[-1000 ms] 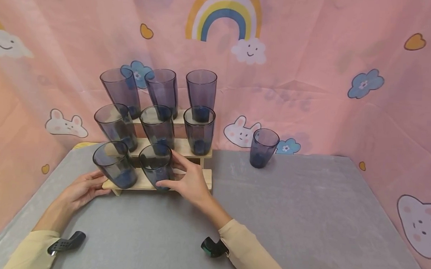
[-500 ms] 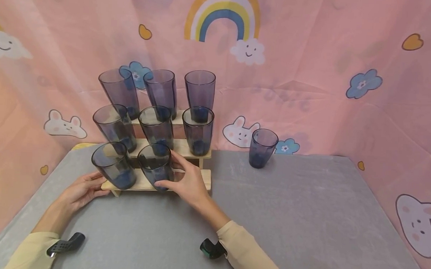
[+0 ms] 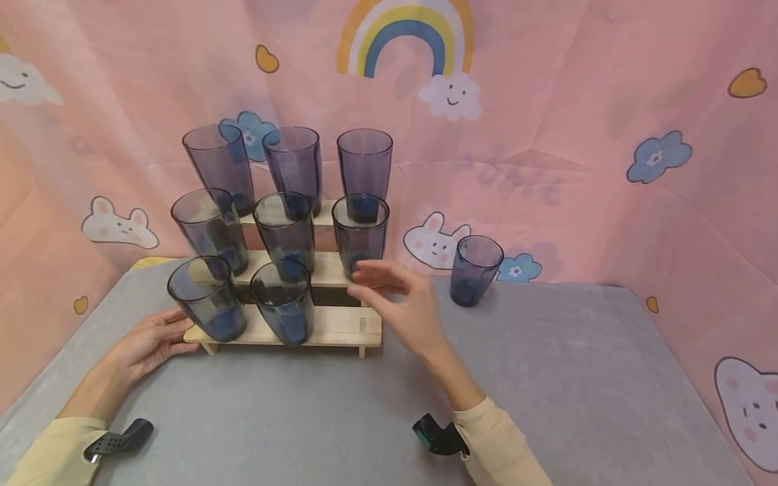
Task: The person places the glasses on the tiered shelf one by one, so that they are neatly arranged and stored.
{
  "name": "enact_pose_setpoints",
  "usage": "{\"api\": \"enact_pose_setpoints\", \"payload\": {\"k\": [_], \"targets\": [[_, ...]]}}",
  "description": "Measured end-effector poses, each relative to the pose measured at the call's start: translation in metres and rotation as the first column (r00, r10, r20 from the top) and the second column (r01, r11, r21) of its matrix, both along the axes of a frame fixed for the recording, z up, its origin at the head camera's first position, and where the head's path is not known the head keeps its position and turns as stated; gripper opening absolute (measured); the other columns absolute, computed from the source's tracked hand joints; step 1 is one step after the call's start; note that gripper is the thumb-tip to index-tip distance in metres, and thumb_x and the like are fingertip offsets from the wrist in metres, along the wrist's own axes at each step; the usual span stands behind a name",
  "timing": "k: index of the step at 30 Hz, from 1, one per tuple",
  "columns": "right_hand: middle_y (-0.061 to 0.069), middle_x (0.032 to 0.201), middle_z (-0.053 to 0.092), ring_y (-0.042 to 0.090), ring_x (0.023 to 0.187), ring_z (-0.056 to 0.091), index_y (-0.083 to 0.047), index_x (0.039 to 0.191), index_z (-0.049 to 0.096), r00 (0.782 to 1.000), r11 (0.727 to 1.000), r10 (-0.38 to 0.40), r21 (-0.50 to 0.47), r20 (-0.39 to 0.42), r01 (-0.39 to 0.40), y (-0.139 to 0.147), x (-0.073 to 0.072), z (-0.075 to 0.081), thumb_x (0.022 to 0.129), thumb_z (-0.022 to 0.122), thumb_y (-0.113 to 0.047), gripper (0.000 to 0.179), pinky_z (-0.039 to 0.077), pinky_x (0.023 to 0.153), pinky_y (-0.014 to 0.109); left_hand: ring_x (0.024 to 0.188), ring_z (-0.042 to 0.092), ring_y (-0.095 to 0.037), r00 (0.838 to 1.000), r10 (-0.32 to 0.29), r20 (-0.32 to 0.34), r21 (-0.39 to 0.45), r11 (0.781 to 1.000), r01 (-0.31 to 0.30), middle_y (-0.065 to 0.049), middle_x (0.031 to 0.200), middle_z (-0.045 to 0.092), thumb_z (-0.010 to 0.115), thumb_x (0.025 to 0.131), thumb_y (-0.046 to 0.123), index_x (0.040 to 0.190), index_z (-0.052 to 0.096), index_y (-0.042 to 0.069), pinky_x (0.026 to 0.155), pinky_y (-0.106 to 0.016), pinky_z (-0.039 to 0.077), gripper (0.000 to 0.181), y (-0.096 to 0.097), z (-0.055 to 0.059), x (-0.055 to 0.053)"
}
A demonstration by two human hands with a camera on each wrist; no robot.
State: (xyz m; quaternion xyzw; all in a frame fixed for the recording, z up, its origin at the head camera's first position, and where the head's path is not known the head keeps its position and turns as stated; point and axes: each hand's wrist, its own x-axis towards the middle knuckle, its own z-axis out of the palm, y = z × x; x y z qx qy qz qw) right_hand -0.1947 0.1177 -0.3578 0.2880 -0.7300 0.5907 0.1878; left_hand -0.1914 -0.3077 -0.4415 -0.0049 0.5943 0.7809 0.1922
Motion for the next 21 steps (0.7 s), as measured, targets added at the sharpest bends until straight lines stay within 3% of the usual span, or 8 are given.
{"api": "enact_pose_setpoints", "payload": {"k": [7,12,17,21], "targets": [[0.014,0.106,0.071,0.005,0.093,0.067,-0.002,0.121,0.067,0.971,0.972,-0.233,0.025,-0.043,0.234,0.056,-0.012,0.019,0.085,0.073,0.003,0.036,0.054,0.08,0.017,0.098,0.066,-0.012,1.0,0.004,0.011,-0.012,1.0,-0.003,0.009,0.11,0.067,0.042,0.105,0.004,0.154,-0.003,-0.004,0.081,-0.03,0.06,0.067,0.002,0.003,0.0],[0.021,0.122,0.064,0.01,0.109,0.062,0.003,0.13,0.059,0.933,0.931,-0.36,0.057,-0.016,0.36,0.081,-0.017,0.027,0.084,0.072,0.006,0.048,0.051,0.096,0.026,0.099,0.066,-0.012,1.0,0.003,0.01,-0.009,1.0,-0.003,0.009,0.111,0.067,0.044,0.105,0.006,0.154,-0.003,-0.005,0.081,-0.03,0.06,0.068,0.002,0.002,0.0],[0.012,0.151,0.042,0.024,0.14,0.036,-0.01,0.151,0.038,0.884,0.88,-0.462,0.164,0.076,0.446,0.113,-0.041,0.003,0.083,0.08,-0.012,0.08,0.033,0.115,0.046,0.099,0.066,-0.012,1.0,-0.001,0.003,-0.008,1.0,0.001,0.009,0.111,0.067,0.044,0.105,0.006,0.154,-0.003,-0.005,0.081,-0.03,0.06,0.068,0.002,0.001,0.0],[0.006,0.163,0.012,0.028,0.149,0.012,-0.018,0.159,0.01,0.858,0.879,-0.458,0.265,0.233,0.397,0.129,-0.051,-0.017,0.082,0.081,-0.028,0.105,0.024,0.117,0.058,0.1,0.066,-0.011,1.0,0.0,0.001,-0.02,1.0,0.0,0.009,0.111,0.067,0.043,0.105,0.005,0.154,-0.002,-0.004,0.081,-0.03,0.06,0.067,0.001,0.001,0.0]]}}
